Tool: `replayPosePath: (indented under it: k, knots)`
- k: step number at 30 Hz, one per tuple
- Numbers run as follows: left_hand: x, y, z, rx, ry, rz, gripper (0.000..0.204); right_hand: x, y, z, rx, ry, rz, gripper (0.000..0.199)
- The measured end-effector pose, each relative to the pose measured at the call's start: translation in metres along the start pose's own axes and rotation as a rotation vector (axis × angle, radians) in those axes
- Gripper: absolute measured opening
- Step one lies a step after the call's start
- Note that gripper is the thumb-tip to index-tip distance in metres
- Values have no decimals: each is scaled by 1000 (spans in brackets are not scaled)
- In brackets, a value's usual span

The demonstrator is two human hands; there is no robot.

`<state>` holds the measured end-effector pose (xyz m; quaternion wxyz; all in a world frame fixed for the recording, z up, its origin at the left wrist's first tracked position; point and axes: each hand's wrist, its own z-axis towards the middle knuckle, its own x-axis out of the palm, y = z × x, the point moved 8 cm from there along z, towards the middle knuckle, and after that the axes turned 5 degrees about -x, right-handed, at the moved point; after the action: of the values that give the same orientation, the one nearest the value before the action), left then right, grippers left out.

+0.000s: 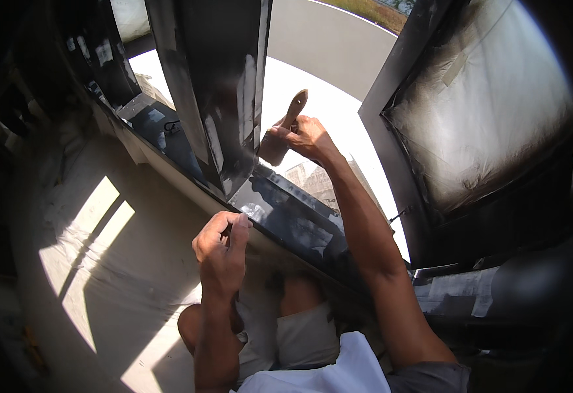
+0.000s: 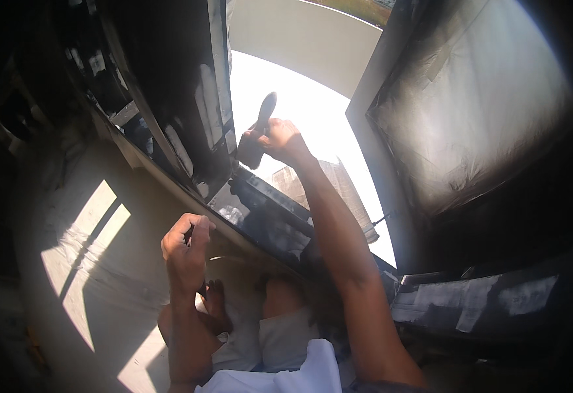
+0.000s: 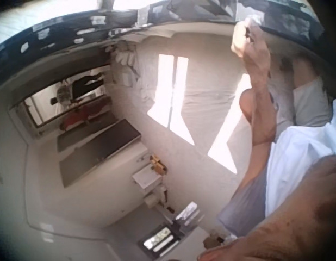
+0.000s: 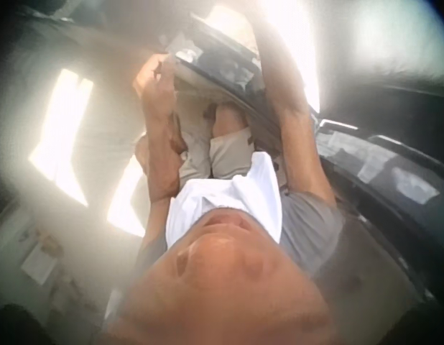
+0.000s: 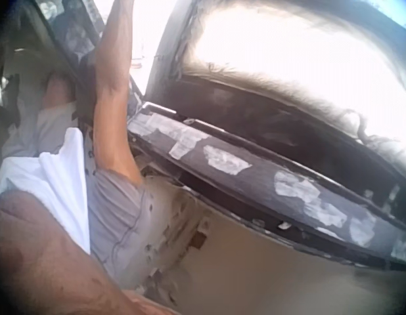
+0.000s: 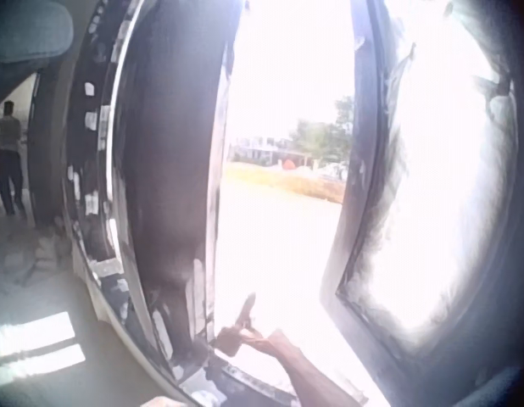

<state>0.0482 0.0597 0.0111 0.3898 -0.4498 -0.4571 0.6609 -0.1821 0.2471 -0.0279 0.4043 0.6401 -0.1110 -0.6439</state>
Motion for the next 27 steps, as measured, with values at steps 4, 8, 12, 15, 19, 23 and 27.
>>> replayPosePath:
  k: [4, 8, 12, 15, 19, 23, 27]
  knots:
    - [4, -1, -2, -10, 16, -1, 21, 19, -60, -12, 46, 116, -218, 53]
    - [-5, 5, 0, 4, -10, 15, 21, -2, -26, -4, 93, 124, -225, 56]
    - [3, 5, 2, 16, 2, -14, 20, 24, -38, -17, 53, 67, 11, 63]
    - [1, 4, 0, 36, -4, 14, 20, 26, -34, -15, 93, 258, -332, 67]
    - [12, 4, -1, -36, 57, 47, 24, -3, -43, -5, -15, -52, -115, 60]
    - [12, 9, 0, -34, 54, 87, 24, 30, -34, -19, 100, -45, 5, 56]
    - [7, 6, -2, 3, 40, 120, 24, -5, 3, -22, -16, -64, -233, 57]
